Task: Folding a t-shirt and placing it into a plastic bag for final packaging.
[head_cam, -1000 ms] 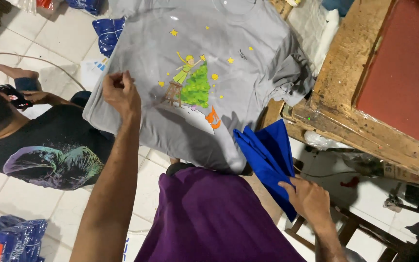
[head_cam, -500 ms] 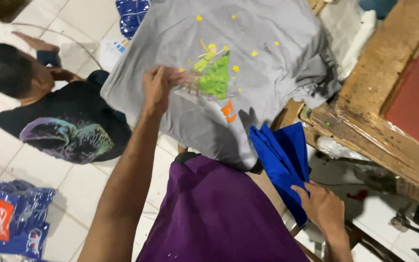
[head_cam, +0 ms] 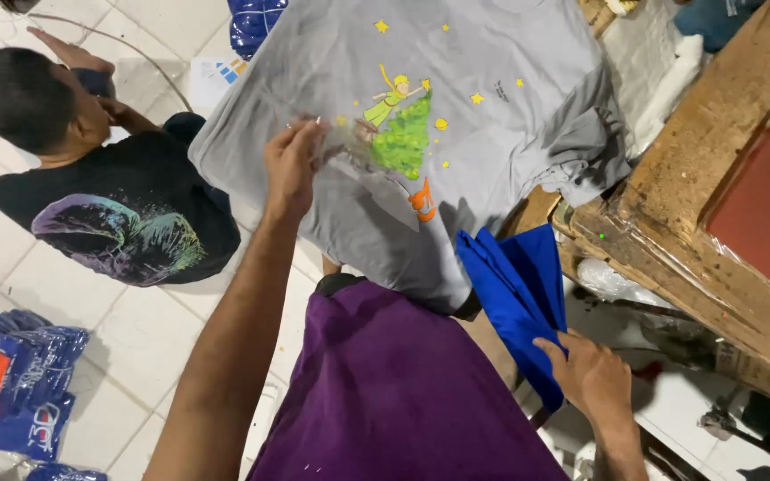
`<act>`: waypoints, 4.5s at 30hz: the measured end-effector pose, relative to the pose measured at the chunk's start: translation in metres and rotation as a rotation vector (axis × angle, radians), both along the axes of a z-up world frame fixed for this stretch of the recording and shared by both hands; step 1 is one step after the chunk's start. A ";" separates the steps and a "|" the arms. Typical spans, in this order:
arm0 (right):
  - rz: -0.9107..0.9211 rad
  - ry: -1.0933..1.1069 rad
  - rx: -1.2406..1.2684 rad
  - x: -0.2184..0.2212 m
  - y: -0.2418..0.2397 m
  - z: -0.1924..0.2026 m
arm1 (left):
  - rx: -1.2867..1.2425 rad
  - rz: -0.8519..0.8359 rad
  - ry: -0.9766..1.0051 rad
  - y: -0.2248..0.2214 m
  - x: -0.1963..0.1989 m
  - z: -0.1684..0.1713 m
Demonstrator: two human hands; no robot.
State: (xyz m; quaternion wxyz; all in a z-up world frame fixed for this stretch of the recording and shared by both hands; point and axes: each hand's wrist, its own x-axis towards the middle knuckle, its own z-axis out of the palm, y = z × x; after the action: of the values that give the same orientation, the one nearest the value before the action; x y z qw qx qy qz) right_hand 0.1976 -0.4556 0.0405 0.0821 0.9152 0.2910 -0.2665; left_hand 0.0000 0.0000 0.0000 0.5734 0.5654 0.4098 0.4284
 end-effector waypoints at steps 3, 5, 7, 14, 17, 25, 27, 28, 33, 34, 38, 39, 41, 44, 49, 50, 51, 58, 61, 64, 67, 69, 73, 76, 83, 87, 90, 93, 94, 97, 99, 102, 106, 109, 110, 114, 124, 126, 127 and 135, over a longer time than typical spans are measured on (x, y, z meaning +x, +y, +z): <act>0.056 -0.062 0.080 0.000 -0.008 -0.008 | -0.781 0.121 -0.424 0.008 0.013 0.000; 0.081 -0.038 0.043 0.002 -0.009 -0.011 | -0.995 0.050 -0.377 0.032 0.035 -0.023; 0.068 -0.037 0.046 0.001 -0.004 -0.002 | -0.861 -0.021 -0.464 0.058 0.081 0.045; 0.037 -0.112 -0.010 -0.008 -0.001 0.018 | -0.652 0.055 -0.485 0.064 0.101 0.087; -0.056 -0.042 0.049 -0.017 0.000 0.028 | -0.589 0.157 -0.458 0.059 0.100 0.086; -0.008 -0.107 0.077 -0.018 -0.029 0.012 | -0.490 0.379 -0.358 0.042 0.116 0.054; 0.044 -0.194 0.140 -0.015 -0.029 0.018 | -0.495 0.379 -0.316 0.027 0.116 0.041; 0.035 -0.170 0.088 -0.013 -0.025 0.027 | -0.492 0.329 -0.242 0.015 0.115 0.046; 0.075 -0.206 0.101 -0.015 -0.022 0.042 | -0.628 0.189 -0.072 -0.022 0.099 0.054; 0.071 -0.203 0.122 -0.016 -0.020 0.043 | -0.533 0.133 0.020 -0.022 0.097 0.043; 0.187 -0.211 0.340 -0.017 -0.001 0.059 | 0.204 0.092 0.343 -0.013 0.082 -0.021; 0.193 -0.208 0.339 -0.017 0.003 0.061 | 0.201 0.097 0.345 -0.022 0.076 -0.014; 0.216 -0.121 0.389 -0.018 0.011 0.065 | 0.401 0.116 0.279 -0.039 0.063 -0.001; 0.244 -0.128 0.414 -0.017 0.013 0.057 | 0.945 0.192 0.227 -0.043 0.038 0.021; 0.348 -0.134 0.491 -0.017 0.025 0.058 | 1.185 0.674 0.524 0.039 0.014 -0.014; 0.380 -0.129 0.508 -0.017 0.026 0.056 | 1.228 0.687 0.578 0.054 0.010 -0.011; 0.385 -0.128 0.509 -0.017 0.033 0.065 | 1.227 0.691 0.581 0.050 0.009 0.003; 0.679 -0.104 0.580 -0.017 0.072 0.112 | 1.387 0.200 0.667 0.030 0.036 0.072; 0.774 -0.047 0.629 -0.014 0.090 0.127 | 1.417 0.130 0.665 0.011 0.045 0.095; 0.831 -0.004 0.688 -0.006 0.103 0.133 | 1.423 0.033 0.610 -0.008 0.046 0.111; 0.838 0.052 0.725 0.002 0.117 0.150 | 1.367 -0.124 0.507 -0.023 0.033 0.120; 0.848 0.088 0.760 0.007 0.124 0.162 | 1.319 -0.205 0.442 -0.027 0.020 0.116; 0.731 0.082 0.724 0.021 0.120 0.156 | 1.169 -0.263 0.429 -0.031 -0.006 0.094; 0.648 -0.009 0.718 0.024 0.119 0.140 | 1.104 -0.163 0.351 -0.044 -0.008 0.088; 0.547 -0.240 0.737 0.019 0.124 0.089 | 1.081 0.081 0.284 -0.078 0.008 0.088; 0.566 -0.321 0.753 -0.002 0.139 0.093 | 1.140 0.002 0.246 -0.100 0.024 0.090; 0.621 -0.321 0.884 -0.019 0.149 0.095 | 1.200 -0.085 0.198 -0.116 0.038 0.102; 0.633 -0.360 0.924 -0.030 0.154 0.083 | 1.237 -0.114 0.155 -0.124 0.048 0.107; 0.645 -0.367 0.953 -0.034 0.156 0.082 | 1.251 -0.124 0.102 -0.125 0.050 0.108; 0.642 -0.383 1.007 -0.042 0.163 0.074 | 1.253 -0.169 0.013 -0.131 0.047 0.116; 0.627 -0.390 1.030 -0.044 0.166 0.061 | 1.241 -0.205 -0.020 -0.140 0.040 0.115; 0.568 -0.416 0.933 -0.047 0.175 0.035 | 1.232 -0.228 0.002 -0.153 0.025 0.095; 0.517 -0.585 1.029 -0.048 0.202 -0.011 | 1.162 -0.180 -0.038 -0.151 0.014 0.060; 0.483 -0.575 1.052 -0.052 0.226 -0.048 | 1.175 -0.132 0.002 -0.133 0.015 0.044; 0.455 -0.516 1.064 -0.055 0.234 -0.058 | 1.220 -0.099 0.031 -0.125 0.016 0.039; 0.424 -0.641 1.054 -0.059 0.241 -0.116 | 1.275 -0.106 0.103 -0.108 0.015 0.018; 0.356 -0.454 1.109 -0.083 0.308 -0.068 | 1.172 -0.337 -0.008 -0.073 0.000 0.011; 0.375 -0.439 1.144 -0.087 0.310 -0.081 | 1.176 -0.311 -0.011 -0.061 0.003 0.019; 0.362 -0.413 1.125 -0.088 0.308 -0.079 | 1.189 -0.306 0.002 -0.055 0.006 0.023; 0.287 -0.707 0.892 -0.088 0.329 -0.106 | 1.193 -0.471 -0.123 -0.050 0.007 0.030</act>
State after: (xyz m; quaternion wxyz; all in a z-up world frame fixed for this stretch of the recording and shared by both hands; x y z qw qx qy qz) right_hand 0.1093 -0.1261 -0.0655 -0.1836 0.8461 0.4511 0.2168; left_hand 0.0075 -0.0504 0.0300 0.2618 0.8364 -0.0675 0.4767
